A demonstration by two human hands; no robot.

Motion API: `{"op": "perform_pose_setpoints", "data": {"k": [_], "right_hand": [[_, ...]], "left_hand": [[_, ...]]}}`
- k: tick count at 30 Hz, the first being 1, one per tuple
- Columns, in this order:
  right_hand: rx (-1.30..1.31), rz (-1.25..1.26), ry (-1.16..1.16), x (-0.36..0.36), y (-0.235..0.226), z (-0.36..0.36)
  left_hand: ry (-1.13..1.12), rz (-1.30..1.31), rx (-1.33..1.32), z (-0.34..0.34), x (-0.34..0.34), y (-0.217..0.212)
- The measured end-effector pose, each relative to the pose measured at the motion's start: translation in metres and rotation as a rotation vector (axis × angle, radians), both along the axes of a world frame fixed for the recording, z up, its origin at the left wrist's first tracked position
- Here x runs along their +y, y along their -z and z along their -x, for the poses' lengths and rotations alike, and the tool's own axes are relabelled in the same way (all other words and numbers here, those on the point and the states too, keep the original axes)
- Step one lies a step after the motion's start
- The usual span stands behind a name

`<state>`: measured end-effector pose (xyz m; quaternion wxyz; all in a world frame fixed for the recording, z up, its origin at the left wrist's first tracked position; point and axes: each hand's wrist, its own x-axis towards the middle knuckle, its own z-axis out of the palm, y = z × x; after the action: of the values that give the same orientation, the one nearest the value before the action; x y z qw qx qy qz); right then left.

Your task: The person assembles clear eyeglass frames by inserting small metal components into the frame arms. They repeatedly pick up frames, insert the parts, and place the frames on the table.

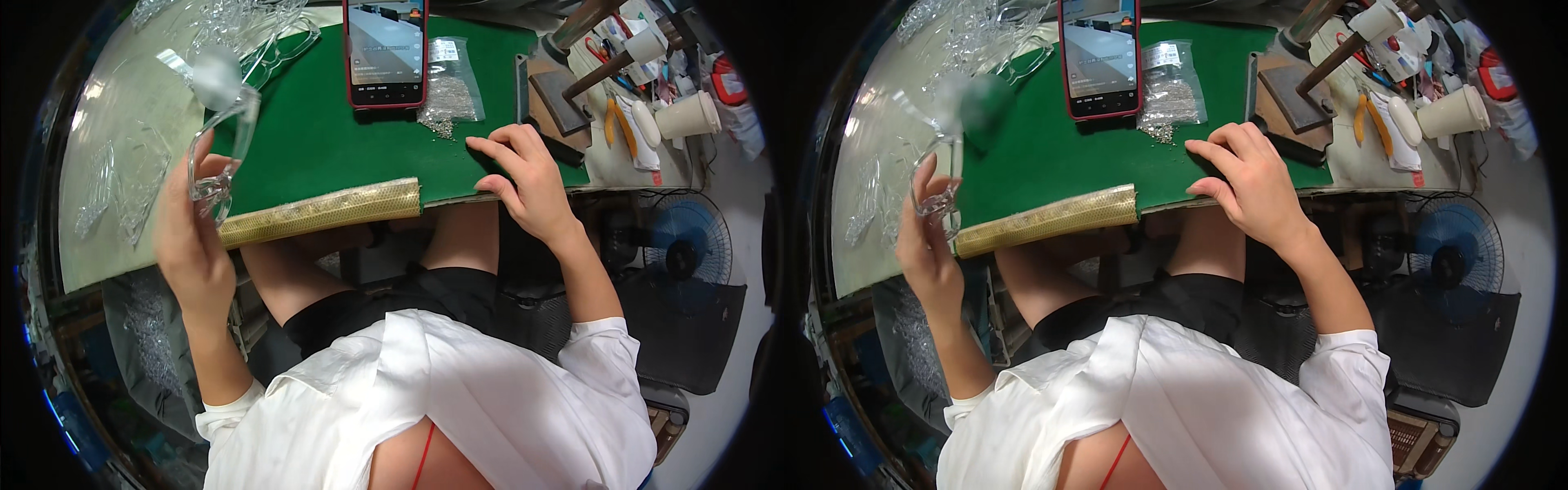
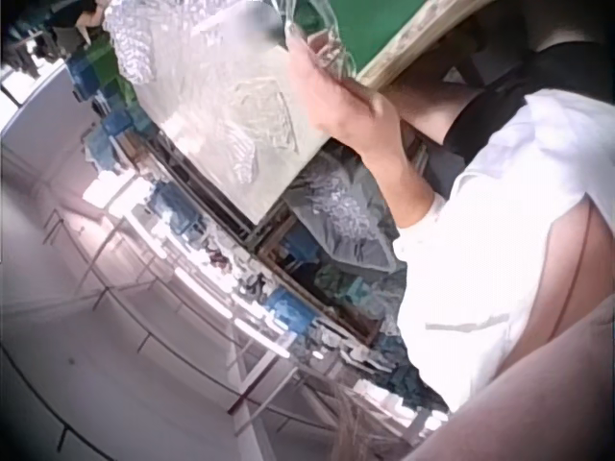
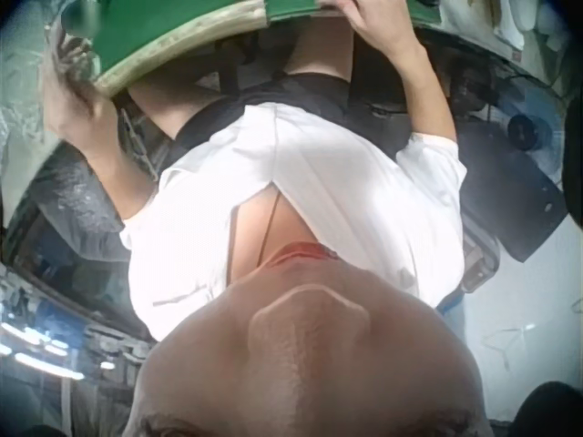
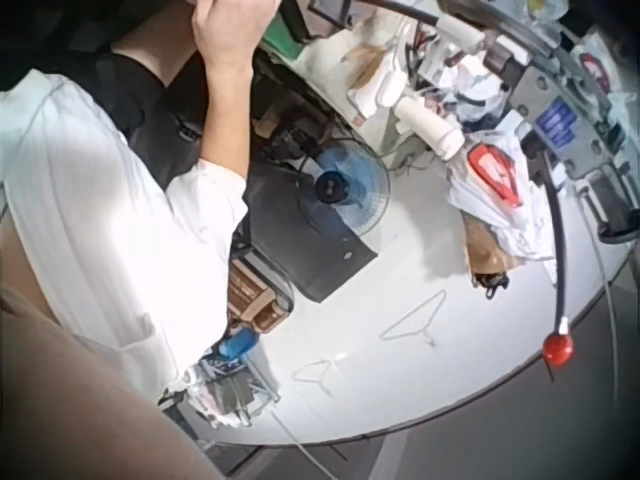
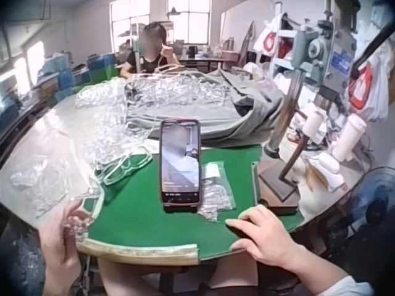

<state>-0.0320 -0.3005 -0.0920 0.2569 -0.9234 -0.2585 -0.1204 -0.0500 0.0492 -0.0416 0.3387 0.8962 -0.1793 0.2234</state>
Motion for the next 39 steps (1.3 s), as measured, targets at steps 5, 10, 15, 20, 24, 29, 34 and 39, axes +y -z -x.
{"op": "perform_pose_setpoints", "data": {"k": [5,10,15,20,24,29,34,39], "right_hand": [[-0.048,0.051,-0.046,0.004,-0.001,0.0],[0.038,-0.121,-0.002,0.002,0.001,-0.002],[0.146,-0.219,0.077,0.005,0.005,-0.012],[0.175,-0.203,0.164,0.007,0.005,-0.01],[0.115,-0.157,0.126,0.01,0.008,-0.012],[0.1,-0.099,0.057,0.009,0.007,-0.016],[0.255,-0.111,-0.063,0.004,0.0,-0.029],[0.253,-0.08,-0.219,0.0,0.001,-0.045]], "left_hand": [[-0.365,0.037,-0.482,-0.01,0.021,-0.01],[-0.205,0.657,-0.244,-0.011,0.049,0.001],[0.202,0.934,0.139,0.002,0.041,0.012],[0.331,0.934,0.198,0.007,-0.016,-0.004],[0.255,0.764,0.21,0.011,-0.031,-0.006],[0.31,0.685,0.19,0.007,-0.033,-0.003],[0.338,0.687,0.193,0.006,-0.033,0.0],[0.332,0.676,0.209,0.006,-0.037,0.003]]}}
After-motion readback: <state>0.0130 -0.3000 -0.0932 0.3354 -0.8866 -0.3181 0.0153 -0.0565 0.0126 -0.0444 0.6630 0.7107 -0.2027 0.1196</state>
